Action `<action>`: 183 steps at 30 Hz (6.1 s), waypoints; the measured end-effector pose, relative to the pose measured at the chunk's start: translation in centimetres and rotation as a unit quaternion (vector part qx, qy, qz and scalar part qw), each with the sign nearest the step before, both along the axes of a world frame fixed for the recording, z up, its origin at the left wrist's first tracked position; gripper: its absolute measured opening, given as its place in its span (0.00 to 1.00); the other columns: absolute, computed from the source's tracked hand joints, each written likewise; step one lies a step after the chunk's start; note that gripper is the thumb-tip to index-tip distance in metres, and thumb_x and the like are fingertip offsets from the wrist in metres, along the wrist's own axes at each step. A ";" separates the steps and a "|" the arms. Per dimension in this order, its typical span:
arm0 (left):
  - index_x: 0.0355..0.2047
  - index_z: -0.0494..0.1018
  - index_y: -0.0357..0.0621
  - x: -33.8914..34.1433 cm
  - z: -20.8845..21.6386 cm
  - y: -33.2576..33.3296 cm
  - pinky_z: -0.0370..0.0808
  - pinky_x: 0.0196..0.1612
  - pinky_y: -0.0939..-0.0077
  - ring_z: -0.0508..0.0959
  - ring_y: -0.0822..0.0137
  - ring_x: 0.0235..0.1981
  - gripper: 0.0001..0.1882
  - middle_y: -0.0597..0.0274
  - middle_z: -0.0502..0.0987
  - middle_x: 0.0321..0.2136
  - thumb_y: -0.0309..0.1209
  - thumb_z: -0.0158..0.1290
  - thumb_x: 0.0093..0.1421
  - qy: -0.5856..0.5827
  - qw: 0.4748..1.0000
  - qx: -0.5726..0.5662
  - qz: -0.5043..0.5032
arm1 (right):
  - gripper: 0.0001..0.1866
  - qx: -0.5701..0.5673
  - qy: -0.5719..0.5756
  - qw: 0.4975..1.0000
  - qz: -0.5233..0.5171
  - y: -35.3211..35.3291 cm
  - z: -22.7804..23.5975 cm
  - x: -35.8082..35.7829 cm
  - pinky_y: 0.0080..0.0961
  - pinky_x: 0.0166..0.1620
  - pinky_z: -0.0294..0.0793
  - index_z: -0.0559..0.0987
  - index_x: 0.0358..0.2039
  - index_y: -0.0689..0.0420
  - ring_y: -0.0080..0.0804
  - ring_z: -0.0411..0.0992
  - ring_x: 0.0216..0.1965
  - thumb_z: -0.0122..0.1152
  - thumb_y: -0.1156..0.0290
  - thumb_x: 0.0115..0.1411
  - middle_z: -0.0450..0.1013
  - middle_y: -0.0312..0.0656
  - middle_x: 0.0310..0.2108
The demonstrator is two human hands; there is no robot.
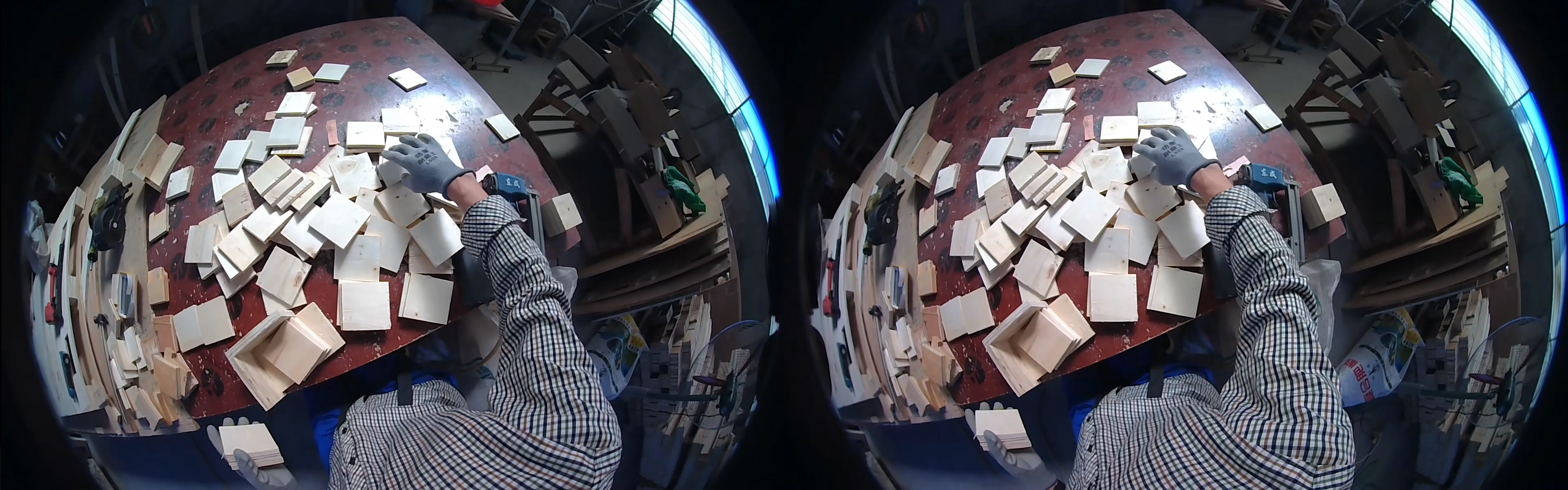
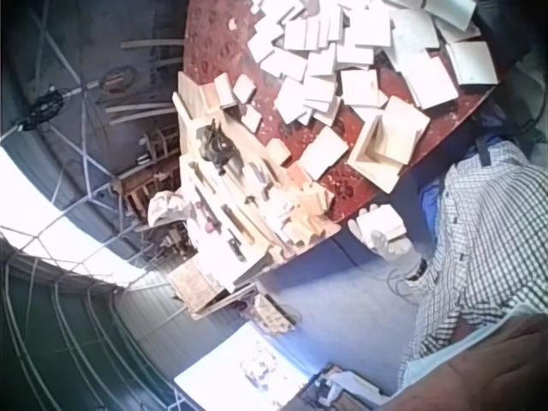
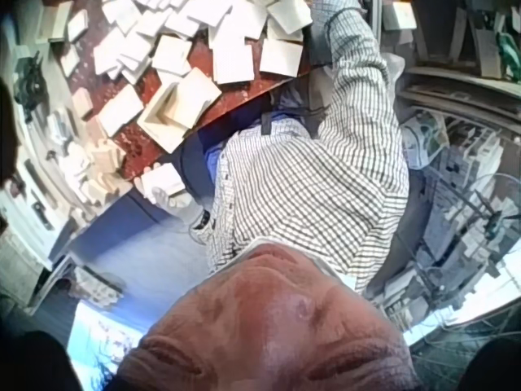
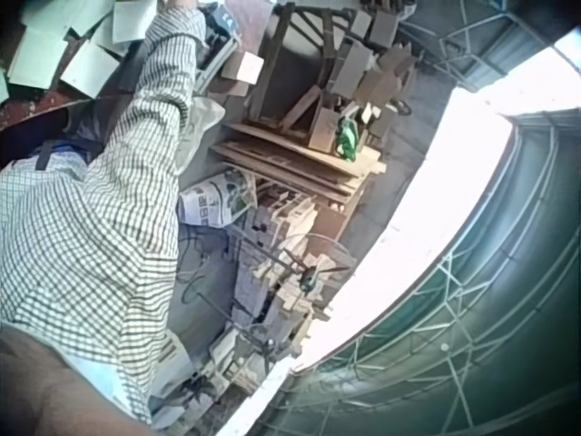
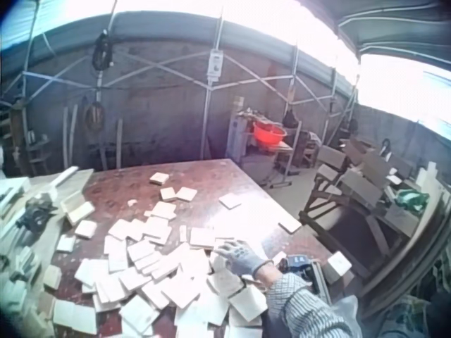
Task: The person repeatedly picks up small rectangular wooden pieces from a cluttered workbench and stacks them into neat piles. The hands move pieces from scattered positions into organized stacks, occasionally adjusting alignment. The task continues throughout the clip with no visible final destination for the stacks.
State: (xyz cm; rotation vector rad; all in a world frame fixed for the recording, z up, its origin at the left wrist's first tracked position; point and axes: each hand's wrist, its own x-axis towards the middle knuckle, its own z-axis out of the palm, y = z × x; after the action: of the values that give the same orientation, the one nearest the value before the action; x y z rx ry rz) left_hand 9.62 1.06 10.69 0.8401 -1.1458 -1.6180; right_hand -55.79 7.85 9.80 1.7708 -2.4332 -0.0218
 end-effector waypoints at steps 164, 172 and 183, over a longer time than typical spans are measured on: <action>0.74 0.53 0.31 -3.5 6.2 2.7 0.75 0.63 0.52 0.72 0.46 0.62 0.65 0.40 0.69 0.65 0.46 0.80 0.44 -0.174 0.872 -0.457 -0.023 | 0.23 -0.241 -0.573 0.726 0.293 7.0 7.3 43.5 0.39 0.62 0.77 0.79 0.60 0.66 0.50 0.77 0.60 0.62 0.82 0.63 0.73 0.58 0.63; 0.72 0.55 0.29 -3.9 5.4 3.7 0.78 0.58 0.59 0.75 0.52 0.57 0.62 0.44 0.70 0.61 0.39 0.78 0.44 -0.218 0.883 -0.416 0.009 | 0.22 -0.217 -0.651 0.686 0.244 6.9 7.3 43.7 0.39 0.66 0.73 0.78 0.62 0.63 0.47 0.74 0.63 0.61 0.70 0.70 0.73 0.55 0.63; 0.77 0.46 0.31 -1.8 2.7 3.7 0.73 0.68 0.56 0.72 0.51 0.66 0.67 0.43 0.65 0.68 0.49 0.77 0.50 -0.179 0.937 -0.300 -0.010 | 0.51 -0.130 -0.121 0.984 -0.006 5.4 2.1 32.5 0.44 0.67 0.65 0.66 0.69 0.61 0.49 0.67 0.65 0.80 0.50 0.52 0.69 0.52 0.63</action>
State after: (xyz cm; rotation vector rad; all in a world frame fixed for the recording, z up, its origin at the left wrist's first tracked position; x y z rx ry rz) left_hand 7.84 4.76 13.41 0.7226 -1.7882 -1.0424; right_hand -23.24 13.26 11.86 1.7278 -2.4661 0.5147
